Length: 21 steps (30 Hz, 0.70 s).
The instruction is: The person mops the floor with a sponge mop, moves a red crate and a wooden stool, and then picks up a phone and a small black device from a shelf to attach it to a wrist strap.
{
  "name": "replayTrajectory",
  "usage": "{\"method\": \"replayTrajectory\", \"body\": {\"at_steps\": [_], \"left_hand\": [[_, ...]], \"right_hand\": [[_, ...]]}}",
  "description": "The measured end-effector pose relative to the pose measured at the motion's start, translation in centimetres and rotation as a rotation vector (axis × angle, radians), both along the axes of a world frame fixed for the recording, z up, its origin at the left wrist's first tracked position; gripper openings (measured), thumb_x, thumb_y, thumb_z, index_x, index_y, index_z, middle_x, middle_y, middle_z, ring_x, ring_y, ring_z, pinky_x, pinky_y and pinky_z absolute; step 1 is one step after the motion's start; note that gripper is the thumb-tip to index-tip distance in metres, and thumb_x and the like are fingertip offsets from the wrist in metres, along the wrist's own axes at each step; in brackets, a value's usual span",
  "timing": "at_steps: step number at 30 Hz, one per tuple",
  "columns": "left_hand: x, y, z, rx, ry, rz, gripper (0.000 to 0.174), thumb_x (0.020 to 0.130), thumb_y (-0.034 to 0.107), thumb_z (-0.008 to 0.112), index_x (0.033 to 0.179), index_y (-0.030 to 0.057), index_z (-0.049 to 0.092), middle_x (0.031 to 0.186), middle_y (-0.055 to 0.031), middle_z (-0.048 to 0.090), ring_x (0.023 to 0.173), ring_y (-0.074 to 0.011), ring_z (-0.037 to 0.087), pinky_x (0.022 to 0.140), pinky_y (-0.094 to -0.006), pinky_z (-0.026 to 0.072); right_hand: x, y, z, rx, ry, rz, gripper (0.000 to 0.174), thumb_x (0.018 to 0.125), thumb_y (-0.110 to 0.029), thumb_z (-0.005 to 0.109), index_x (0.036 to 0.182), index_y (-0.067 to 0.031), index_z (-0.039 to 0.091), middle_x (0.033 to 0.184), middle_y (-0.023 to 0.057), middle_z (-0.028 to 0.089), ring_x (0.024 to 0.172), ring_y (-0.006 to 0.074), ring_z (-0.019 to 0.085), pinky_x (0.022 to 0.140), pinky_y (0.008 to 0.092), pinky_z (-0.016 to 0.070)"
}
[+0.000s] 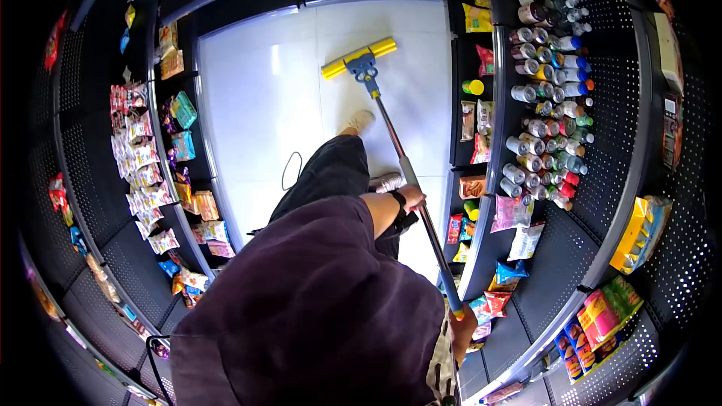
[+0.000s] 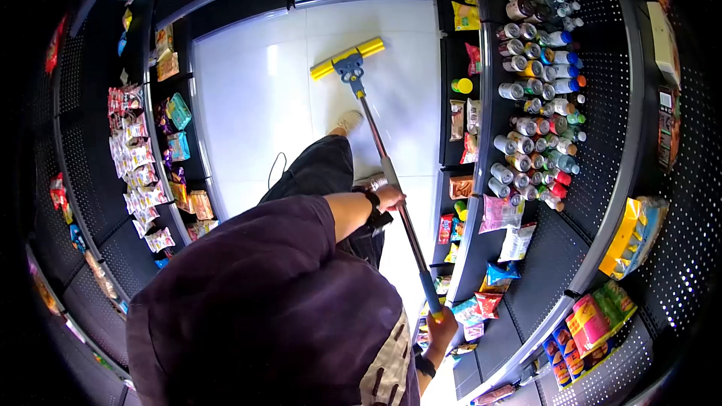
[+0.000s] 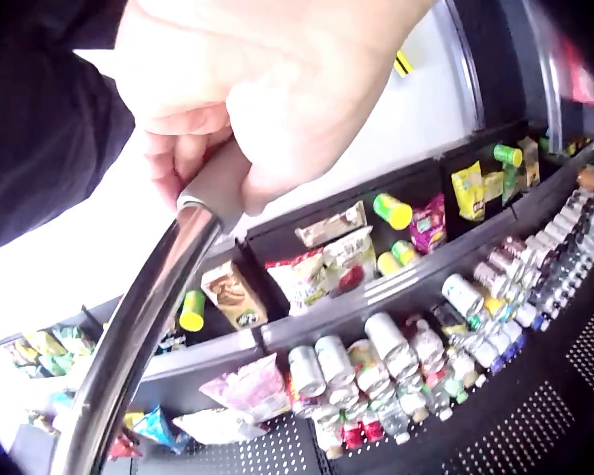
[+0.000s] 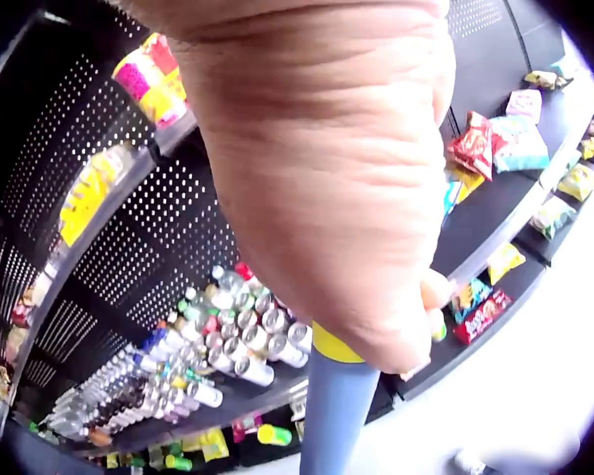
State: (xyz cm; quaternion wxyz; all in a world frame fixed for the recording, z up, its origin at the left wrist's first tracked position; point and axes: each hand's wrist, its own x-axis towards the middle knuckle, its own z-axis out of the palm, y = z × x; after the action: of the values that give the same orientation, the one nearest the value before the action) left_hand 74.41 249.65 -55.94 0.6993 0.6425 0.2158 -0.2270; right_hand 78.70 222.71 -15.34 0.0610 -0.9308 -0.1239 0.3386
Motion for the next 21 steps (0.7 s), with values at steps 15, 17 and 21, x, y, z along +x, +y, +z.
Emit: {"method": "replayTrajectory", "body": {"at_steps": [15, 17, 21], "left_hand": [[-1.1, 25.6, 1.4, -0.097, 0.534, 0.357, 0.018, 0.078, 0.016, 0.067, 0.091, 0.0038, 0.064, 0.079, -0.0137, 0.066, 0.072, -0.0276, 0.066, 0.061, -0.0418, 0.0521], [-3.2, 22.9, -2.6, 0.158, 0.279, 0.108, 0.016, 0.077, 0.013, 0.063, 0.092, 0.0072, 0.064, 0.083, -0.0137, 0.066, 0.077, -0.0302, 0.066, 0.066, -0.0420, 0.0525], [-6.0, 16.8, -3.7, 0.111, 0.326, 0.147, 0.017, 0.082, 0.013, 0.057, 0.095, 0.0079, 0.066, 0.086, -0.0142, 0.066, 0.077, -0.0301, 0.064, 0.064, -0.0408, 0.0519]], "right_hand": [[-2.4, 21.8, -3.2, 0.037, 0.191, 0.080, 0.030, 0.078, -0.024, 0.071, 0.095, -0.0062, 0.054, 0.078, 0.0196, 0.063, 0.072, 0.0403, 0.062, 0.062, 0.0465, 0.0496], [-4.0, 20.4, -3.0, 0.033, 0.172, 0.041, 0.030, 0.078, -0.024, 0.071, 0.096, -0.0063, 0.054, 0.078, 0.0195, 0.064, 0.072, 0.0405, 0.062, 0.062, 0.0469, 0.0496], [-7.9, 16.1, -1.8, 0.035, 0.123, -0.021, 0.029, 0.078, -0.023, 0.071, 0.095, -0.0061, 0.054, 0.077, 0.0197, 0.064, 0.072, 0.0409, 0.062, 0.061, 0.0474, 0.0493]]}}
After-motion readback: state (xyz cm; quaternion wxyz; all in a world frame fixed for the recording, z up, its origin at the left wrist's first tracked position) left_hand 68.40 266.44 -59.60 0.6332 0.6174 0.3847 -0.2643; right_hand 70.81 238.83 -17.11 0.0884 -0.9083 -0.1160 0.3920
